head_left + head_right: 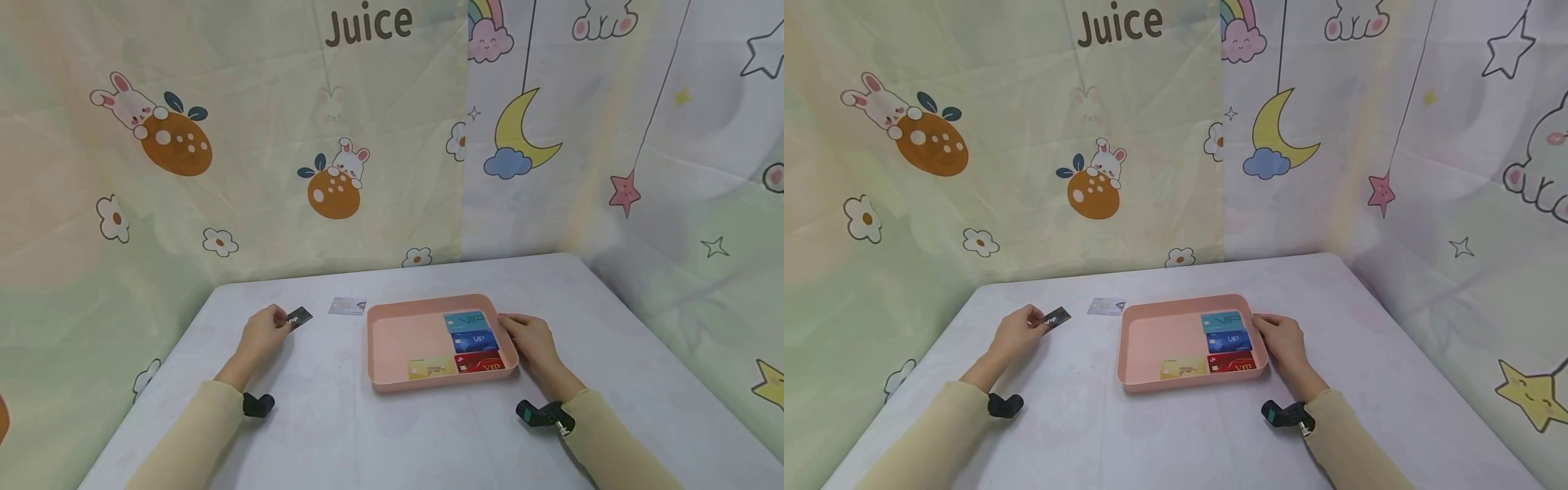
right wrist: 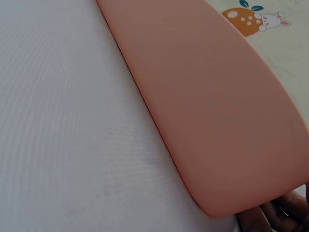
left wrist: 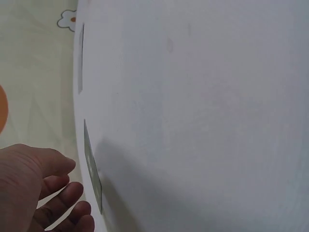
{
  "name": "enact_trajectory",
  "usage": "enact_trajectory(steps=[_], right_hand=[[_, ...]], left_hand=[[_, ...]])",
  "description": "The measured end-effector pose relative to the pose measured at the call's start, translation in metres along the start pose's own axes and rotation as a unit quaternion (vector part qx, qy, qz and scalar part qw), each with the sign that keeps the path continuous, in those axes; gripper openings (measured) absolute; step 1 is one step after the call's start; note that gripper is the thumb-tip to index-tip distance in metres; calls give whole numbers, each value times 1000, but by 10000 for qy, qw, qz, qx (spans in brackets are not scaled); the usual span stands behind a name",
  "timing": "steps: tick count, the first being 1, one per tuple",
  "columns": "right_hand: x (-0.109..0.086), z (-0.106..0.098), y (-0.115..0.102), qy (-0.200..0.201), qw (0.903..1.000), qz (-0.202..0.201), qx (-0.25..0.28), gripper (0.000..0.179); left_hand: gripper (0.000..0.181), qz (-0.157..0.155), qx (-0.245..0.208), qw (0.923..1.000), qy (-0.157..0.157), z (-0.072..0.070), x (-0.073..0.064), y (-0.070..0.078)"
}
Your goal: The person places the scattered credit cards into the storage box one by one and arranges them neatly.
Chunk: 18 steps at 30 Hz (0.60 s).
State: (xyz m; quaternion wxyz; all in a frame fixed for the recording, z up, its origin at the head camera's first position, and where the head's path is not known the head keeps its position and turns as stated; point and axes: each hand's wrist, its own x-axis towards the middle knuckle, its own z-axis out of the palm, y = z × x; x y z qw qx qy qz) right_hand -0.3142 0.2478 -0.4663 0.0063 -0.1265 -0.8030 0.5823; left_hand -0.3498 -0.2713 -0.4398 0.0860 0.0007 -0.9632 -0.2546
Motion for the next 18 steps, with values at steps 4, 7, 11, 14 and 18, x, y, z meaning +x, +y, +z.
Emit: enact_trajectory(steps=[4,7,11,14,18], right_hand=[[0,0,-1,6,10000,19,-6,58],[0,1,-1,8,10000,35,22,57],[0,0,-2,9,10000,38,61,57],[0,0,-1,15,10000,44,42,57],[0,1,0,14,10000,55,37,57]], left_hand=[[27,-122,138,9998,-45,0,2,-8],[34,-174,288,9994,-63,-1,3,-12],[41,-274,473,9985,-70,0,6,-18],[43,-341,535,9979,-112,0,8,-21],[44,-434,587,9971,-216,1,10,-22]])
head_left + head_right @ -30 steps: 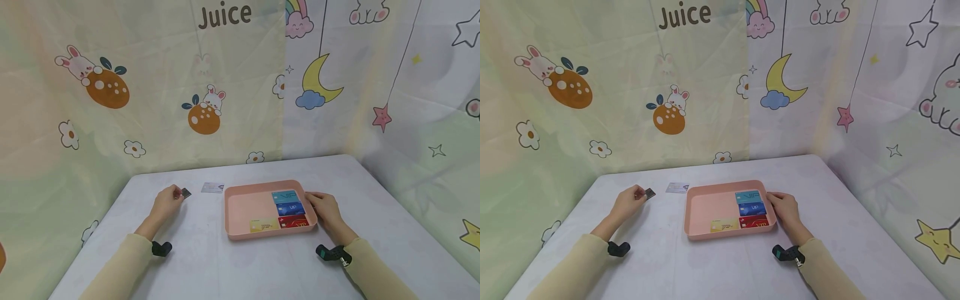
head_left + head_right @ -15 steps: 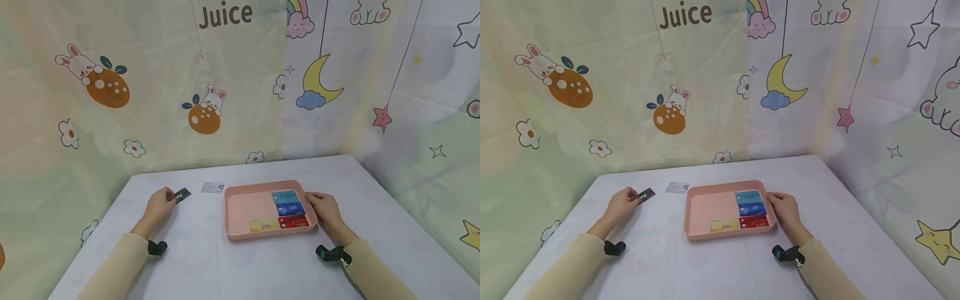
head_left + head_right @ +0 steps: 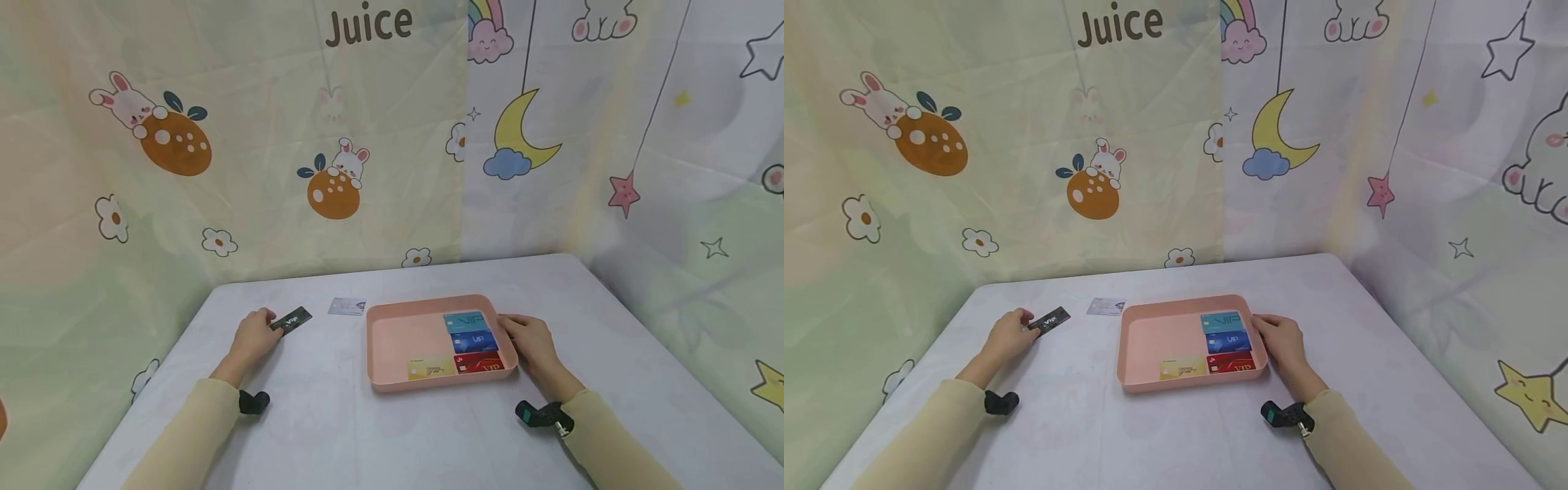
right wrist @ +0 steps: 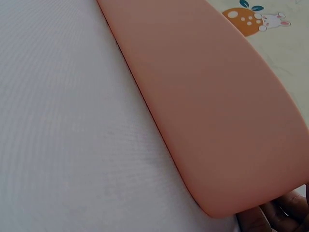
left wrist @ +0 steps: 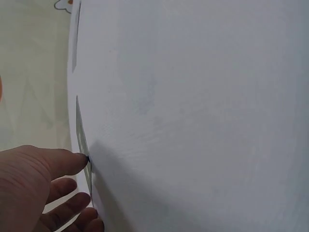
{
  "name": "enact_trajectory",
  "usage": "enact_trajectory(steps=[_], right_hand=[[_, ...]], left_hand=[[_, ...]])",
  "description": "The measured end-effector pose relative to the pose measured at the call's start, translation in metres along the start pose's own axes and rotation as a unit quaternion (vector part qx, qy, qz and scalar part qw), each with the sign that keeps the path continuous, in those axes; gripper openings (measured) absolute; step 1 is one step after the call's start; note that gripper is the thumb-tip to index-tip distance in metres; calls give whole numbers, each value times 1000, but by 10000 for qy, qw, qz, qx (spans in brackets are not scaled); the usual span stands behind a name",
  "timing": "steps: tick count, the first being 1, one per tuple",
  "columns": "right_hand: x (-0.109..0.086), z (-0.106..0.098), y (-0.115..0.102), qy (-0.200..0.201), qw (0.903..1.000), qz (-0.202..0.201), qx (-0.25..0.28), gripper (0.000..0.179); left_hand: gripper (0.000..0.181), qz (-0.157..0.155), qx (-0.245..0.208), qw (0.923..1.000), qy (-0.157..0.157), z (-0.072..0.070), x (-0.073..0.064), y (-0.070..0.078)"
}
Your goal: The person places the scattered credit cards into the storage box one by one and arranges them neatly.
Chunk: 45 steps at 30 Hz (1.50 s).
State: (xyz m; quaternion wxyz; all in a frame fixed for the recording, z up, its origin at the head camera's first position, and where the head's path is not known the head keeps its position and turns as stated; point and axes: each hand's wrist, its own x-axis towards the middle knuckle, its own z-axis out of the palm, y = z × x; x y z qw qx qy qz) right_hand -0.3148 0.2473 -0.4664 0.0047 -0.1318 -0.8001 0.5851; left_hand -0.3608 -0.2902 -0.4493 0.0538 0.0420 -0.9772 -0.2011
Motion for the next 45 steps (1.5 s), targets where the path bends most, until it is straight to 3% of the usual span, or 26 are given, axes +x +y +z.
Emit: enact_trajectory(steps=[13,23,28,36,45], right_hand=[[-1,-2,-2,-20,10000,-33,18,57],[-1,-2,0,-25,10000,-52,-37,57],[-1,0,-1,-15,10000,-67,-53,57],[0,0,-2,-14,9999,-94,-53,57],[1,0,0,14,9999,-87,-104,57]], left_hand=[[46,-224,254,9987,-385,-4,4,4],[39,-739,-9,9925,-970,-16,10,6],[29,-805,-449,9917,-897,-17,9,2],[60,-607,-274,9925,-1022,-22,9,-1],[50,-831,-427,9886,-1181,-23,8,-3]])
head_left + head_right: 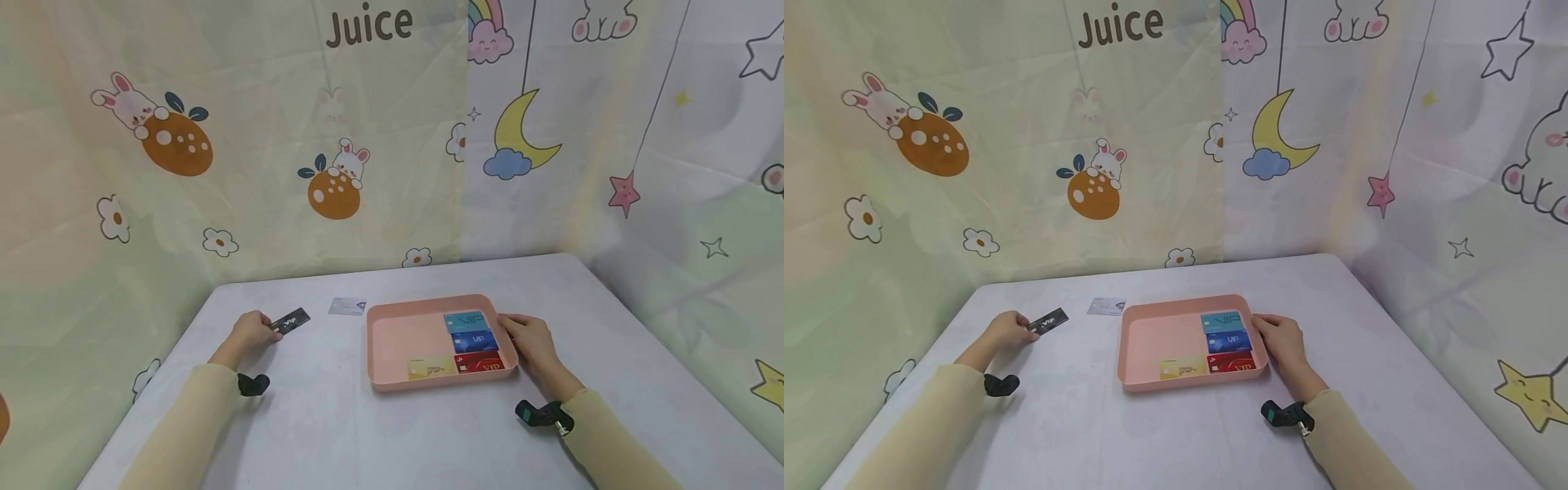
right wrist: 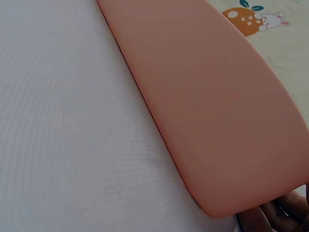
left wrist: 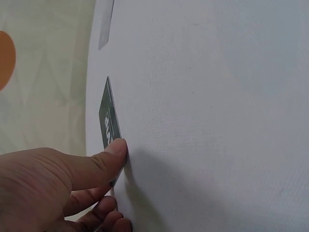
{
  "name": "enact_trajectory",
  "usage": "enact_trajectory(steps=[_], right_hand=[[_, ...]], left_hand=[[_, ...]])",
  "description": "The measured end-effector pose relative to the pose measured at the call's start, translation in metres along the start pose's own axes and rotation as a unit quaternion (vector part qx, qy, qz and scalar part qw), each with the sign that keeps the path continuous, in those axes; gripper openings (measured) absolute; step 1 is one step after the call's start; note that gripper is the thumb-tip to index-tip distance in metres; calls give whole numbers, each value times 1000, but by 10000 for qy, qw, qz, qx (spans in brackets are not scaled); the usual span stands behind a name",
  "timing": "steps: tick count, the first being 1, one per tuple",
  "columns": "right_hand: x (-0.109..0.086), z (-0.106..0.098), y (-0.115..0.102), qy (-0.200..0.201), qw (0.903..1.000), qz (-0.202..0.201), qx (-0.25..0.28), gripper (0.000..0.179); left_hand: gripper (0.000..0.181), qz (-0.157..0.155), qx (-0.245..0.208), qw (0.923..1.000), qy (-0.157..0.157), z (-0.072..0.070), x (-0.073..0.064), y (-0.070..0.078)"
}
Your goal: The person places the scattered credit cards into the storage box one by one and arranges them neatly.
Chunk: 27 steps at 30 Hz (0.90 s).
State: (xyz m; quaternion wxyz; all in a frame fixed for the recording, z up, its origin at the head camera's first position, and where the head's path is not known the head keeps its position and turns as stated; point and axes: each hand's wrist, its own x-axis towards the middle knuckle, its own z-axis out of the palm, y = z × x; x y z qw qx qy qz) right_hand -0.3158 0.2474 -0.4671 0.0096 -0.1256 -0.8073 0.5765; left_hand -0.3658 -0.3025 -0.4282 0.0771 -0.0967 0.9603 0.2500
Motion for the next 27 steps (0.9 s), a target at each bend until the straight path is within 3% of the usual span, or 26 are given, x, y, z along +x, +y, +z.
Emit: enact_trajectory(steps=[9,13,19,27], right_hand=[[-2,-1,-1,-7,10000,60,17,59],[-3,-1,0,-35,9999,96,57,59],[-2,0,1,-45,9999,108,112,59],[0,0,1,-29,9999,70,108,59]], left_hand=[[48,-256,-297,9992,-118,5,5,-2],[55,-275,-259,9991,-168,5,6,-4],[63,-70,-466,9987,-170,4,7,-8],[44,260,-881,9954,260,5,10,-15]])
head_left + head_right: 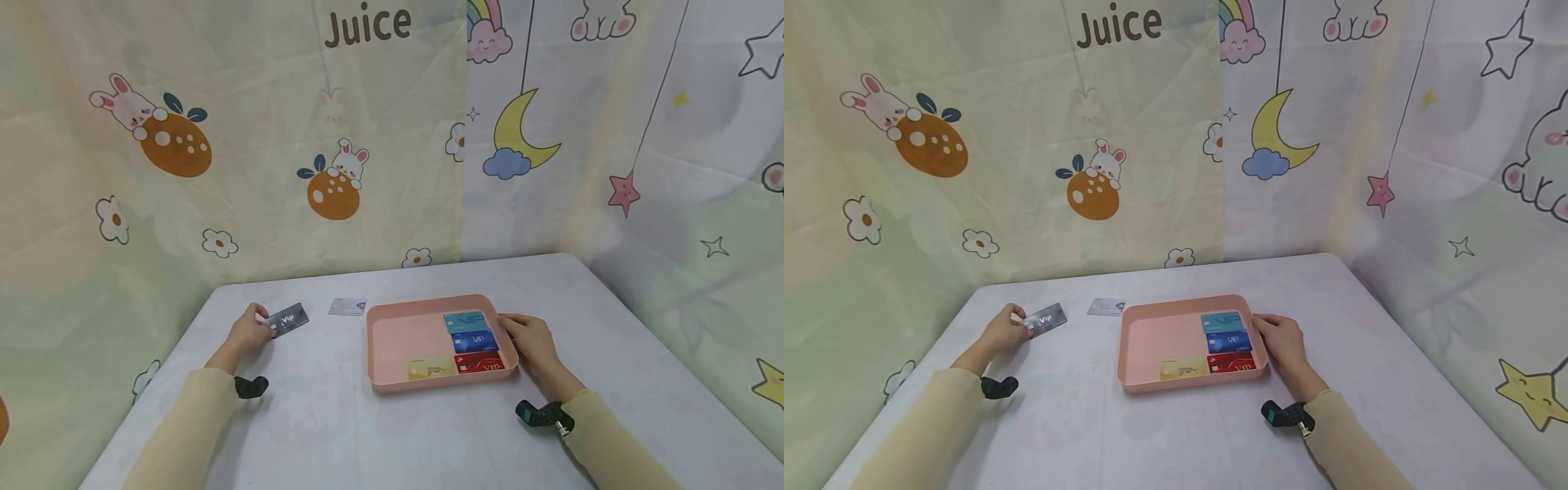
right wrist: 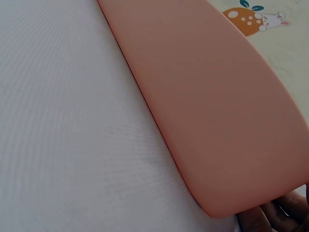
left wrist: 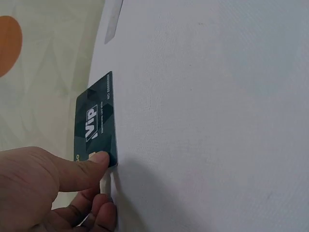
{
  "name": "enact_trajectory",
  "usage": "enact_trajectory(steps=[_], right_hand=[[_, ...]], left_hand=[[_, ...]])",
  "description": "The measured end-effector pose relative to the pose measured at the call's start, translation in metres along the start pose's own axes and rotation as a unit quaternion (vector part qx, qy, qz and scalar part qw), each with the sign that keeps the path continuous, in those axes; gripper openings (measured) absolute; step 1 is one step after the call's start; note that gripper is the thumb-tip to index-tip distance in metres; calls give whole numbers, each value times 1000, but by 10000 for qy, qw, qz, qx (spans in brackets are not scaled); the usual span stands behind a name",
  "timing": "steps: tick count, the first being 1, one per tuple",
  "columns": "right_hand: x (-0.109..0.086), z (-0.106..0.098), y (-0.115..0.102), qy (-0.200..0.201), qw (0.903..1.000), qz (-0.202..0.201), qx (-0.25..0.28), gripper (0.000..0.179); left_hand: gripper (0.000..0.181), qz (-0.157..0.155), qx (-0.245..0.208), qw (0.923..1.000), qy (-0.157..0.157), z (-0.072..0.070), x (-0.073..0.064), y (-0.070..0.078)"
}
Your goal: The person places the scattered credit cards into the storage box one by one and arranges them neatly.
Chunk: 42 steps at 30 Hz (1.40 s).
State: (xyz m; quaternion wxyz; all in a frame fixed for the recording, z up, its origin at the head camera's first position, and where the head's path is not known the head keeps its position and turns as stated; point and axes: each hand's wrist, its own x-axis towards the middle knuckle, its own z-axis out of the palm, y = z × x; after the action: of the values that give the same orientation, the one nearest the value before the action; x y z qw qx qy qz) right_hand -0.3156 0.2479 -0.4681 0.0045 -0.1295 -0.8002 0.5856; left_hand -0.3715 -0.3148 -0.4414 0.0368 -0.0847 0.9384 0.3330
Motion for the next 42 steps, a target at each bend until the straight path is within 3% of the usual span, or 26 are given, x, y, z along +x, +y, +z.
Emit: enact_trajectory(steps=[5,10,20,26,31,42], right_hand=[[-1,-1,-1,-29,10000,36,60,60],[-2,-1,-1,-43,10000,58,63,60],[-2,0,0,-46,10000,15,54,60],[-2,0,0,-60,10000,-21,61,60],[-2,0,-1,-47,10000,-19,62,59],[-1,0,-1,-67,9999,71,122,60]], left_hand=[[36,26,-586,9980,220,-1,0,-1],[37,-26,-1558,9876,206,0,-3,1],[41,-199,-3023,9530,-28,4,-11,9],[48,-532,-3802,9228,-328,7,-12,12],[56,-721,-4149,9061,-416,11,-12,17],[56,-549,-4414,8928,-704,18,-13,38]])
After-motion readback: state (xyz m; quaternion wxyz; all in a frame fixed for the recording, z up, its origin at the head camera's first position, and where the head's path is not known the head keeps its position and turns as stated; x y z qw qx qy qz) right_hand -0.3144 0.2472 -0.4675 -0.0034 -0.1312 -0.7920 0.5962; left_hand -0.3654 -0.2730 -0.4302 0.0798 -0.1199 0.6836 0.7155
